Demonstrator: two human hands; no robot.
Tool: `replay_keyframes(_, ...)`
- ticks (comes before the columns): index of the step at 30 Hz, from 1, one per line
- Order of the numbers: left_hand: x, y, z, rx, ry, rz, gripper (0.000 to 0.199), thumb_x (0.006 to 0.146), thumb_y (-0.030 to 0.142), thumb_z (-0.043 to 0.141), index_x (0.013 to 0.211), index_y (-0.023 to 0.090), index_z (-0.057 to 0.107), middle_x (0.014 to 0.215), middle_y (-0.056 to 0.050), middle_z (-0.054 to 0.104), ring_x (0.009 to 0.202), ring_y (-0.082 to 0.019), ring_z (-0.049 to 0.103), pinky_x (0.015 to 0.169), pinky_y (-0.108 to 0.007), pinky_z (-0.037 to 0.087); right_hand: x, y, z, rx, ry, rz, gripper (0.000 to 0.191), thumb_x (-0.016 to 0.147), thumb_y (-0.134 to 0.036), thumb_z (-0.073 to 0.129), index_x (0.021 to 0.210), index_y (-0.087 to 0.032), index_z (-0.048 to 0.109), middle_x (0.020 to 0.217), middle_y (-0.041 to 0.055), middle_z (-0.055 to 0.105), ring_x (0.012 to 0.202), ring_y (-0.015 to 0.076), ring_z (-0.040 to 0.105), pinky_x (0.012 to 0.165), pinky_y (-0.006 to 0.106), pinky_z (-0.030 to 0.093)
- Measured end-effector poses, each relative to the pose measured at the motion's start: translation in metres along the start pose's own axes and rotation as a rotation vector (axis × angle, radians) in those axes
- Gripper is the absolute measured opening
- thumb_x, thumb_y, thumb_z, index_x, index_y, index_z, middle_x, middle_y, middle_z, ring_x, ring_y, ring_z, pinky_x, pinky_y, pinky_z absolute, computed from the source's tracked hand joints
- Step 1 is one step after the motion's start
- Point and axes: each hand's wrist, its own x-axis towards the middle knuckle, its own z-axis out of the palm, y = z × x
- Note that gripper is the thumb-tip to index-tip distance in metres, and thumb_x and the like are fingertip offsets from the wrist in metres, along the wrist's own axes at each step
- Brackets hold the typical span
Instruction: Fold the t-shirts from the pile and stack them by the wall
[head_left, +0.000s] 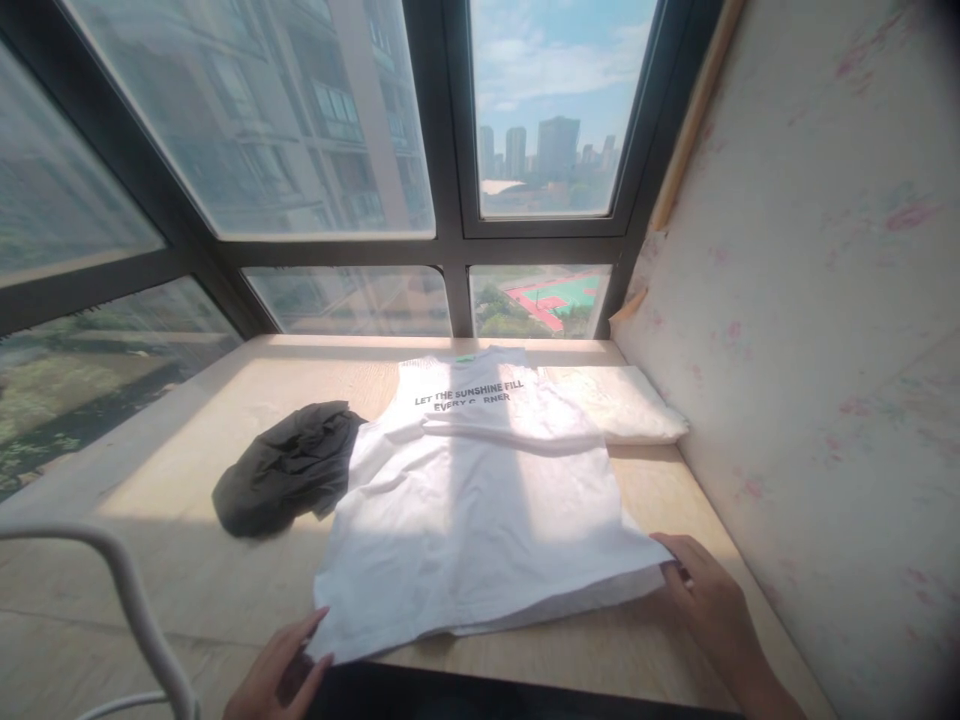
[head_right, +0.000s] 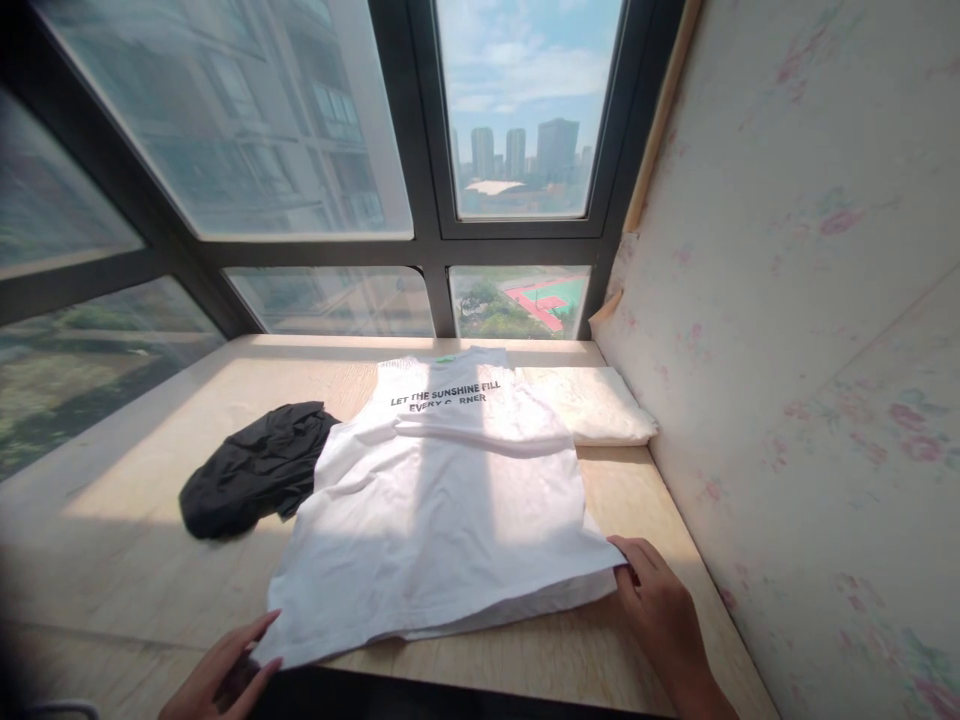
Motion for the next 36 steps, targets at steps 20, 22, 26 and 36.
replay_keyframes(20, -0.007, 0.037, 0.011, 0.165, -0.089, -0.065, 0.043, 0.078, 0.039, 0.054, 0.113, 0.021, 0.07, 0.094, -0.005, 0.076, 0.07, -0.019, 0.072, 0.067, -0.028, 0.058, -0.007, -0.006, 0.001, -0.048, 0.058, 0.088, 0.044, 0.087, -0.04, 0.042, 0.109, -0.02, 0.076, 0.1, 0.0068, 0.079, 0.074, 0.0223, 0.074, 0.063, 0.028, 0.056)
replay_keyframes(22, -0.008, 0.04, 0.01, 0.249, -0.11, -0.113, 0.043, 0.081, 0.035, 0.049, 0.117, 0.02, 0.068, 0.099, -0.007, 0.076, 0.077, -0.019, 0.073, 0.07, -0.028, 0.057, -0.009, -0.006, 0.001, -0.049, 0.062, 0.082, 0.044, 0.087, -0.041, 0.043, 0.108, -0.02, 0.076, 0.097, 0.007, 0.079, 0.074, 0.0232, 0.074, 0.064, 0.029, 0.057)
replay_keyframes(26, -0.01, 0.044, 0.01, 0.447, -0.094, -0.142, 0.05, 0.087, 0.034, 0.042, 0.13, 0.019, 0.062, 0.116, -0.011, 0.073, 0.096, -0.024, 0.073, 0.076, -0.032, 0.055, -0.011, -0.01, 0.001, -0.073, 0.097, 0.109, 0.044, 0.086, -0.041, 0.043, 0.106, -0.021, 0.076, 0.095, 0.007, 0.079, 0.074, 0.0245, 0.074, 0.067, 0.032, 0.058)
replay_keyframes(36, 0.016, 0.034, -0.01, 0.429, -0.05, -0.165, 0.047, 0.083, 0.024, 0.041, 0.115, 0.024, 0.075, 0.111, -0.005, 0.077, 0.099, -0.028, 0.074, 0.08, -0.035, 0.058, 0.01, -0.011, 0.006, -0.009, 0.064, 0.115, 0.044, 0.085, -0.037, 0.043, 0.11, -0.02, 0.075, 0.098, 0.0047, 0.078, 0.077, 0.021, 0.073, 0.066, 0.029, 0.057)
